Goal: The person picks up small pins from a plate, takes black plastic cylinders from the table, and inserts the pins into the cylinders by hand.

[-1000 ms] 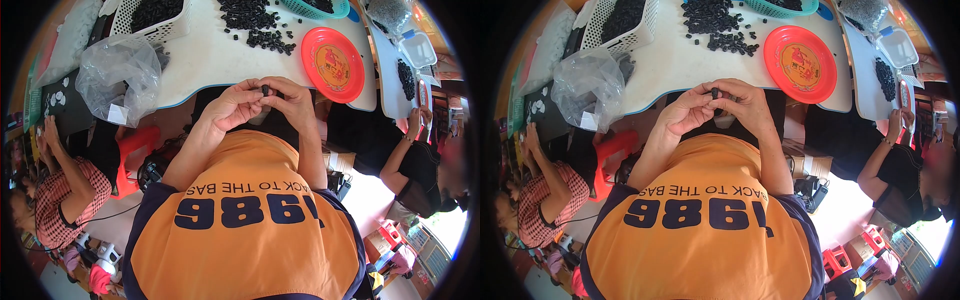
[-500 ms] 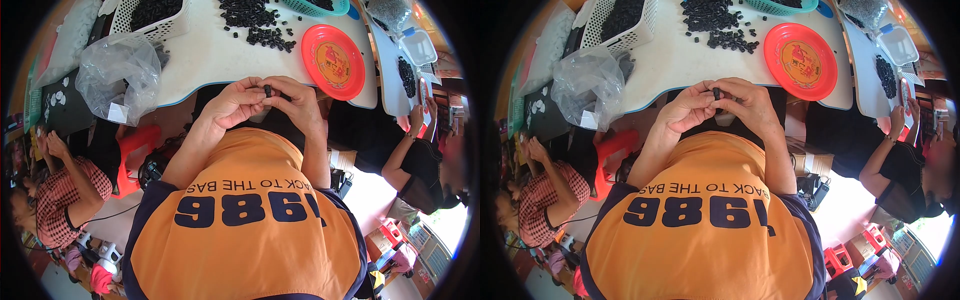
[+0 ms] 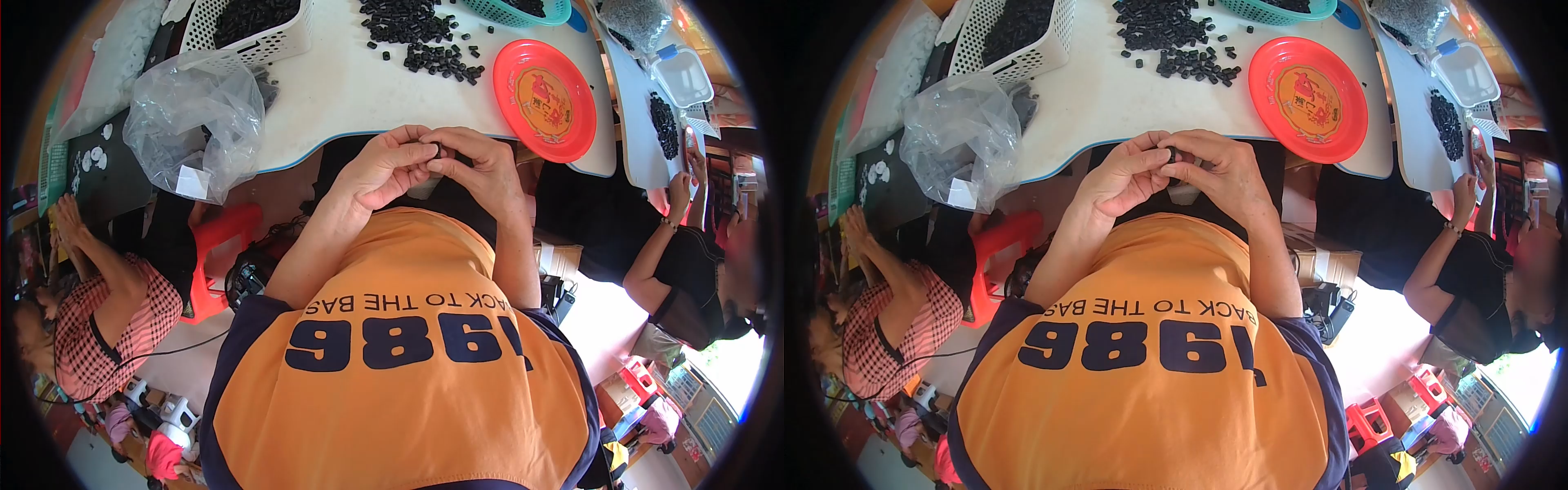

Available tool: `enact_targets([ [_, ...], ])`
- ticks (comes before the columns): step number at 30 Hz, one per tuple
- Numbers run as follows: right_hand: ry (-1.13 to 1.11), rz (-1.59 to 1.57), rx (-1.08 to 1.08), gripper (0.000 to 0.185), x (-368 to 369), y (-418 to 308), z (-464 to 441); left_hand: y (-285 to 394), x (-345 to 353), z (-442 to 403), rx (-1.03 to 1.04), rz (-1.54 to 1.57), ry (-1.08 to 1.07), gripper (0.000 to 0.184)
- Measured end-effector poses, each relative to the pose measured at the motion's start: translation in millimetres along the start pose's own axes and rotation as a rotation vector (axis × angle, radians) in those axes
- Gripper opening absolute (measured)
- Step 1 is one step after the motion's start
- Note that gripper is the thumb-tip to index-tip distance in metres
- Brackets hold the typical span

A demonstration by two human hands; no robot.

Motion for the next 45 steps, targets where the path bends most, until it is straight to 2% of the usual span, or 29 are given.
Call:
enact_targets([
  [5, 0.016, -0.081, 0.044, 0.036, 7, 3, 4, -3, -8, 1, 0.006, -0.024, 0.032, 0.023],
  [7, 0.037, 0.036, 0.03, 0.034, 9, 8, 5, -5, -18, 2, -0.02, -0.032, 0.042, 0.024],
  [14, 0.062, 0.032, 0.065, 0.036, 13, 22, 6, -3, -26, 6, -0.004, -0.084, 0.136, 0.024],
  [16, 0.058, -0.097, 0.075, 0.042, 10, 18, 6, -3, -13, 6, -0.045, 0.098, -0.023, 0.022],
  [25, 0.056, -0.159, 0.066, 0.04, 6, 12, 5, -12, 6, 9, -0.147, 0.271, -0.061, 0.025],
  [29, 0.04, -0.126, 0.069, 0.04, 4, 16, 3, -10, 5, 12, -0.133, 0.23, -0.006, 0.024],
  [45, -0.008, -0.011, 0.03, 0.043, 10, 11, 5, -4, -4, 13, -0.123, 0.086, -0.099, 0.03],
])
Point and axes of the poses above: each hand's wrist, its own z-axis away from the middle knuckle, its own x-axis out of the palm, y = z × x, the point moved 8 cm from there along -z, towards the middle knuckle, and after that the axes turned 3 degrees about x, right-handed, at the moved point
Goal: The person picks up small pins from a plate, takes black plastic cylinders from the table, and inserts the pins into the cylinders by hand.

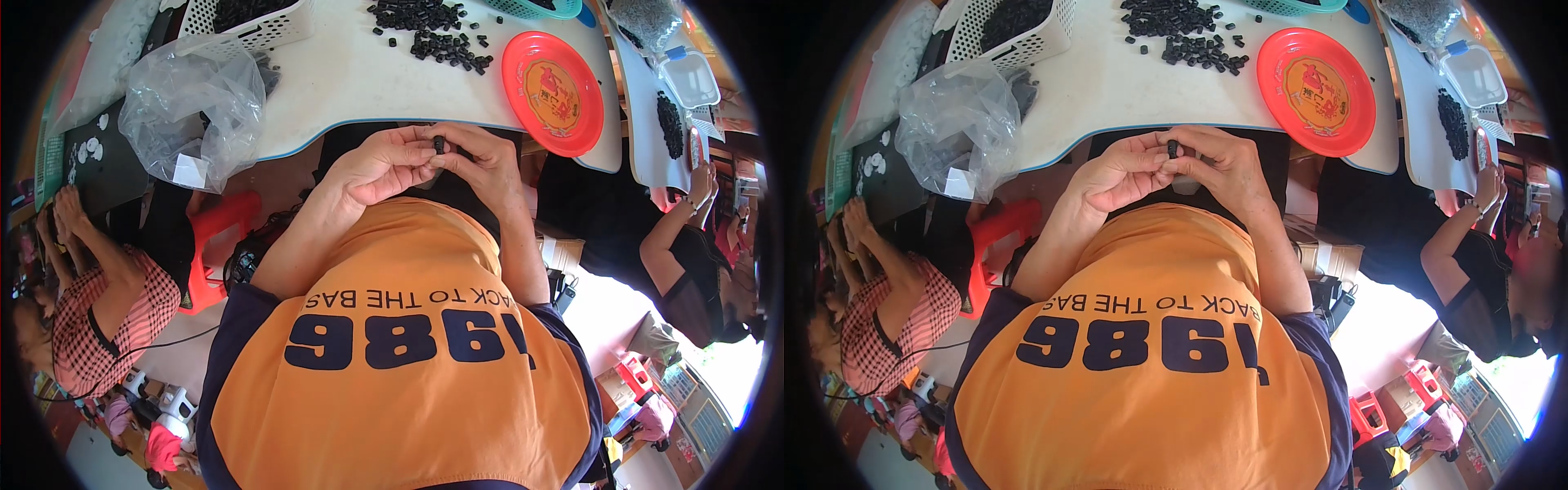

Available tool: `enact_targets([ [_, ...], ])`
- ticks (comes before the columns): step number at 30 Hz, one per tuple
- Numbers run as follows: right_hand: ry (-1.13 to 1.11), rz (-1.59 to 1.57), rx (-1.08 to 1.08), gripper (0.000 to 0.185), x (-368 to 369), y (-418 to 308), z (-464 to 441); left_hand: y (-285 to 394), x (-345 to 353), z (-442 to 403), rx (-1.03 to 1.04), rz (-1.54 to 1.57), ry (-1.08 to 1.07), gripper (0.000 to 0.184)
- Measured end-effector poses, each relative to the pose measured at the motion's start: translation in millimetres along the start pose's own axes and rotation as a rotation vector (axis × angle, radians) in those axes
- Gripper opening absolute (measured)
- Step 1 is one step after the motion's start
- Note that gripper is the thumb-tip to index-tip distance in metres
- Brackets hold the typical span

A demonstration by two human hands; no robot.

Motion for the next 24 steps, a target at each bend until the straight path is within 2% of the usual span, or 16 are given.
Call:
enact_targets([
  [5, -0.002, -0.018, 0.007, 0.041, 3, -11, -3, 2, -5, -2, 0.006, -0.019, 0.001, 0.03],
  [8, 0.004, -0.047, 0.018, 0.041, 2, -7, -4, 5, -6, -2, 0.021, -0.068, 0.021, 0.037],
  [10, -0.005, -0.033, -0.007, 0.039, 3, -11, -5, 13, 3, -3, 0.012, -0.071, -0.009, 0.026],
  [14, -0.006, -0.017, -0.043, 0.037, 6, -12, -7, 12, 0, -9, 0.026, -0.048, -0.003, 0.024],
  [16, 0.0, 0.055, -0.022, 0.037, 8, -12, -7, 10, -6, -8, 0.101, -0.102, 0.157, 0.024],
  [20, 0.032, 0.196, -0.053, 0.037, 8, -18, -8, 15, -14, -7, 0.16, -0.178, 0.246, 0.026],
  [22, 0.03, 0.372, -0.184, 0.037, 12, -22, -10, 26, -23, -2, 0.243, -0.316, 0.364, 0.03],
  [24, 0.044, 0.383, -0.199, 0.036, 12, -21, -10, 28, -23, 0, 0.265, -0.385, 0.364, 0.032],
])
Point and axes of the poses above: each hand's wrist, its own z-axis away from the middle knuckle, its own x-axis out of the palm, y = z × x, the point moved 8 cm from there along -z, towards the middle knuckle, and after that the axes turned 3 degrees about x, right-handed, at the moved point
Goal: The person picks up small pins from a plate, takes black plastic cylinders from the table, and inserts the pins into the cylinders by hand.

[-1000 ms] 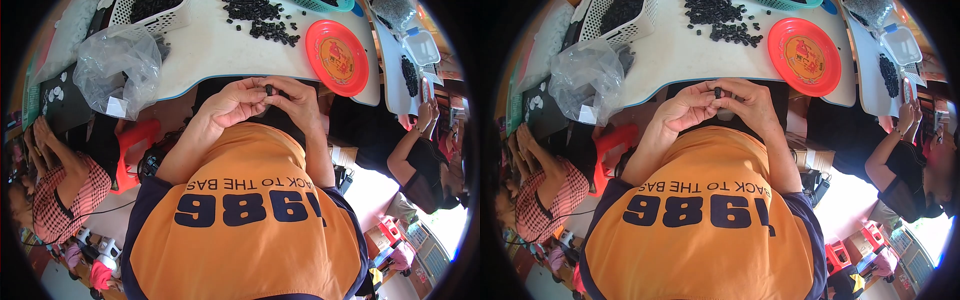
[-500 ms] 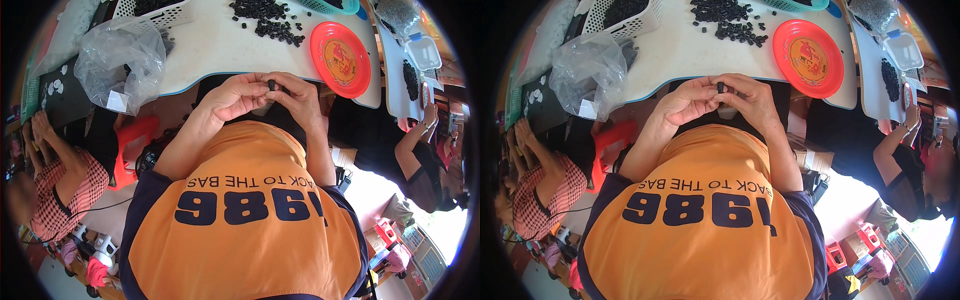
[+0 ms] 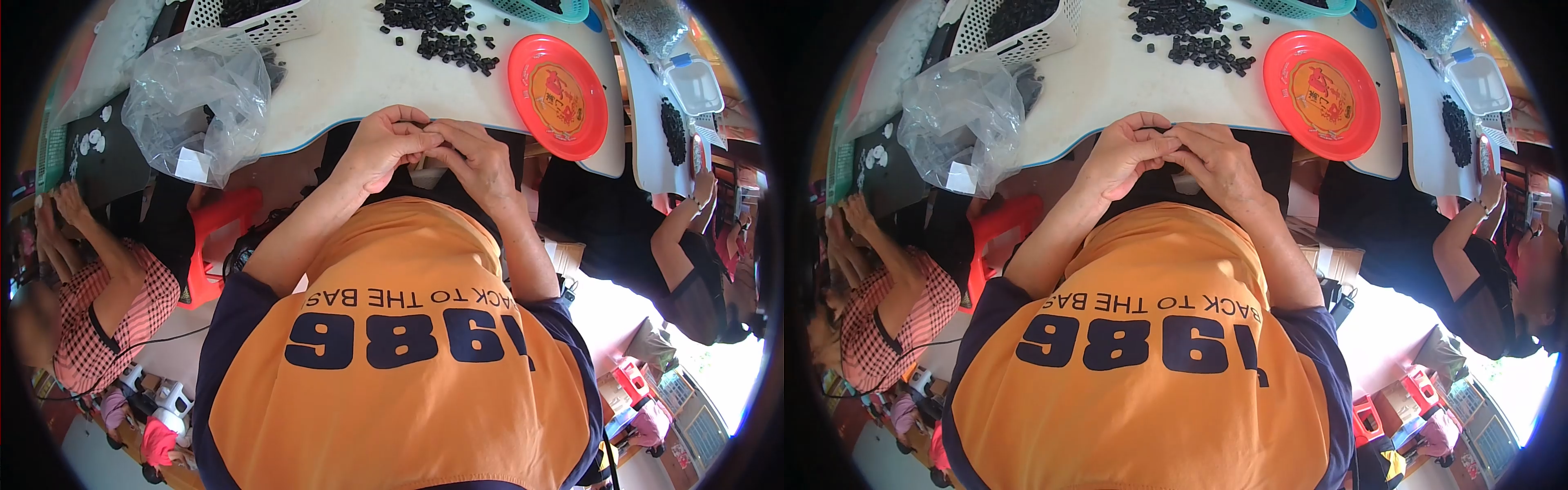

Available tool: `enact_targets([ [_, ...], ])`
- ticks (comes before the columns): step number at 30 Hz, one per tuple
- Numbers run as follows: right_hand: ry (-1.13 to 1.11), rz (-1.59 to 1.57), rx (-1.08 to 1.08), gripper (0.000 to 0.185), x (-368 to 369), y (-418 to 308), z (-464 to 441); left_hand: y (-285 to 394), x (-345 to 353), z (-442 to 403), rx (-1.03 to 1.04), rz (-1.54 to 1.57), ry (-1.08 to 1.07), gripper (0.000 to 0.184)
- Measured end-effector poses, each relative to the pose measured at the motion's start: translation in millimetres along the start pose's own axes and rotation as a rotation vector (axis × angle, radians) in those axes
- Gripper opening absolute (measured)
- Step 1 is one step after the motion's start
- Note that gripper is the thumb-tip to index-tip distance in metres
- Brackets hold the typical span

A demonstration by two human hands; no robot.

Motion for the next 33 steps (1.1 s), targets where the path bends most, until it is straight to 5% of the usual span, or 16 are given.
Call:
enact_targets([
  [8, -0.013, -0.085, 0.005, 0.033, 12, 22, -5, -16, -14, -5, -0.081, 0.095, 0.025, 0.025],
  [17, 0.029, -0.259, 0.08, 0.05, -7, 15, -8, 1, -1, -8, -0.138, 0.165, -0.079, 0.023],
  [22, 0.196, -0.494, 0.229, 0.048, -12, 84, 25, 55, 2, 2, -0.031, 0.153, -0.074, 0.023],
  [26, -0.022, -0.425, 0.367, 0.032, 22, 145, 80, 135, -23, -8, 0.208, 0.211, -0.077, 0.02],
  [30, -0.108, -0.347, 0.379, 0.034, 30, 144, 88, 293, -55, -22, 0.604, 0.288, 0.163, 0.026],
  [33, -0.093, -0.362, 0.355, 0.033, 28, 134, 88, 290, -54, -36, 0.561, 0.215, 0.121, 0.024],
])
Point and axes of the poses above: each hand's wrist, its own z-axis away from the middle knuckle, its own x-axis out of the palm, y = z × x, the point moved 8 cm from there along -z, towards the middle knuckle, and after that the axes turned 3 degrees about x, right-handed, at the moved point
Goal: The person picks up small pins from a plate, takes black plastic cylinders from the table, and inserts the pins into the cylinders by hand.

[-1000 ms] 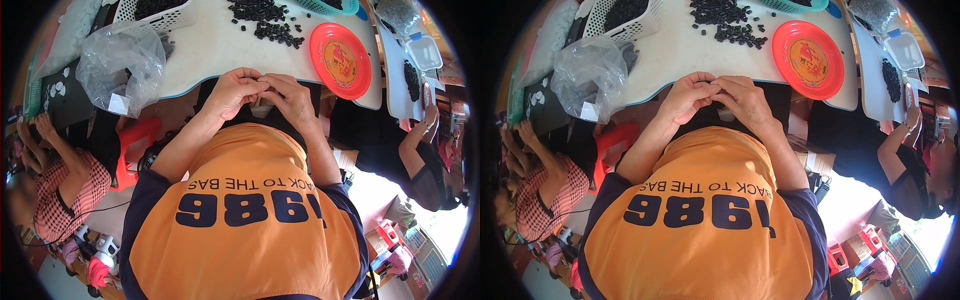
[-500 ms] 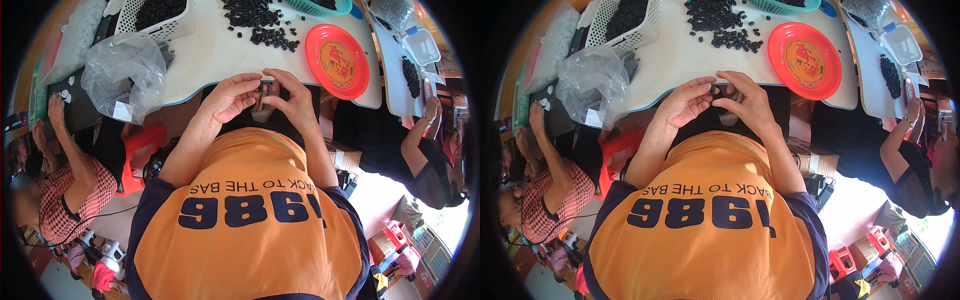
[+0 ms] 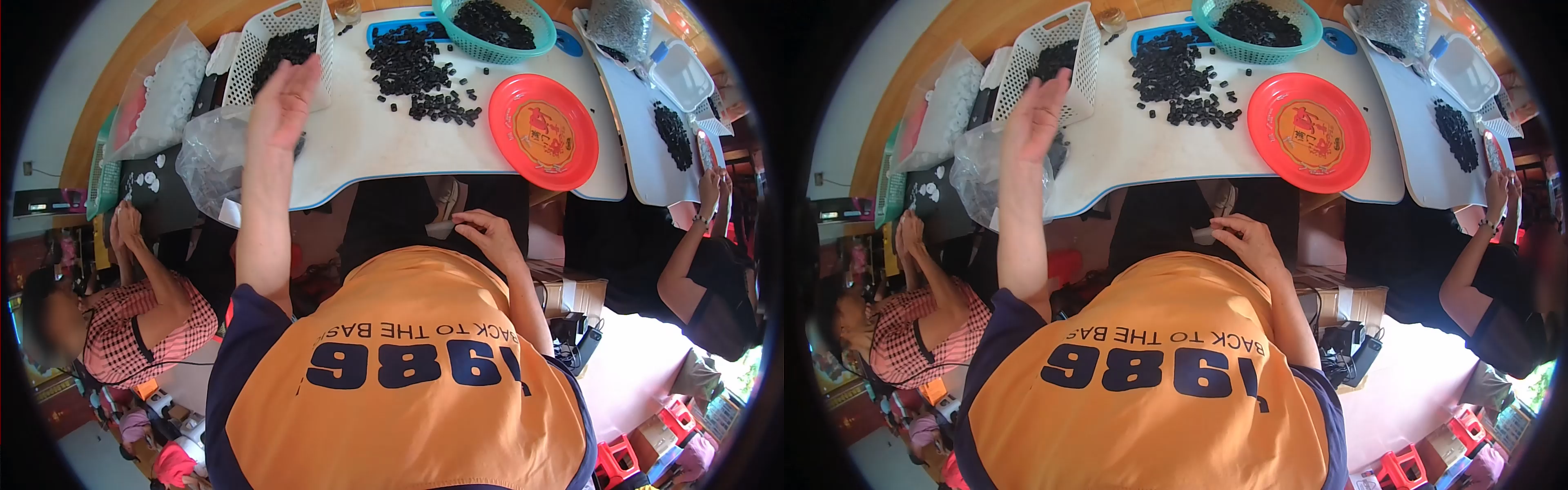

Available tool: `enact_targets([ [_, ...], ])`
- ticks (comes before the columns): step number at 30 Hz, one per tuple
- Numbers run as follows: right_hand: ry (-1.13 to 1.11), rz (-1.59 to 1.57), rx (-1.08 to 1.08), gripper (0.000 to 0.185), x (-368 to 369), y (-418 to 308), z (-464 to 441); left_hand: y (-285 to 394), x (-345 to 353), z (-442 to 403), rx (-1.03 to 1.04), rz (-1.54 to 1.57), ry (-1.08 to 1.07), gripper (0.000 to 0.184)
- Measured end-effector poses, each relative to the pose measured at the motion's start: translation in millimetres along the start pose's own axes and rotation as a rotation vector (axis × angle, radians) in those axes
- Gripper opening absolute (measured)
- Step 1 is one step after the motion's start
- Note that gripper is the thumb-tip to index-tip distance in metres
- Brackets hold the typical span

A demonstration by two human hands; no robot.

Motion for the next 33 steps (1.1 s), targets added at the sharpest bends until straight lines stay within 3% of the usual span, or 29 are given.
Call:
enact_targets([
  [2, 0.003, -0.007, -0.011, 0.032, 0, -7, 1, -42, 19, 26, -0.032, -0.216, -0.101, 0.029],
  [3, 0.004, -0.008, -0.014, 0.032, 0, -11, 2, -65, 20, 32, -0.069, -0.466, -0.102, 0.032],
  [5, 0.005, -0.012, -0.018, 0.031, -2, -17, 7, -104, 5, 12, 0.066, -1.085, -0.174, 0.027],
  [6, 0.016, -0.007, -0.02, 0.031, -7, -19, 12, -126, -4, -1, 0.067, -1.082, -0.192, 0.027],
  [8, 0.046, 0.003, -0.012, 0.031, -18, -25, 20, -155, -14, -29, 0.261, -1.49, -0.152, 0.028],
  [11, 0.059, 0.001, -0.018, 0.029, -41, -40, 30, -194, -39, -69, 0.419, -1.7, -0.231, 0.035],
  [17, 0.19, -0.047, -0.087, 0.026, -94, -50, 33, -206, -36, -62, 0.395, -1.595, -0.273, 0.034],
  [21, 0.423, -0.029, -0.131, 0.025, -153, -35, 23, -215, -39, -35, 0.349, -1.489, -0.281, 0.033],
  [23, 0.535, 0.026, 0.003, 0.026, -187, -17, 15, -218, -40, -22, 0.33, -1.435, -0.279, 0.033],
  [25, 0.632, 0.137, -0.056, 0.026, -219, -17, 7, -223, -38, -15, 0.312, -1.382, -0.271, 0.032],
  [27, 0.772, 0.344, 0.03, 0.026, -250, -15, 4, -221, -40, -12, 0.295, -1.328, -0.257, 0.031],
  [33, 0.785, 0.593, 0.055, 0.021, -278, 5, -35, -211, -52, -27, 0.242, -1.14, -0.208, 0.03],
])
Point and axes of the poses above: each hand's wrist, its own z-axis away from the middle knuckle, its own x-axis out of the palm, y = z × x, the point moved 8 cm from there along -z, towards the middle knuckle, and after that the axes turned 3 degrees about x, right-handed, at the moved point
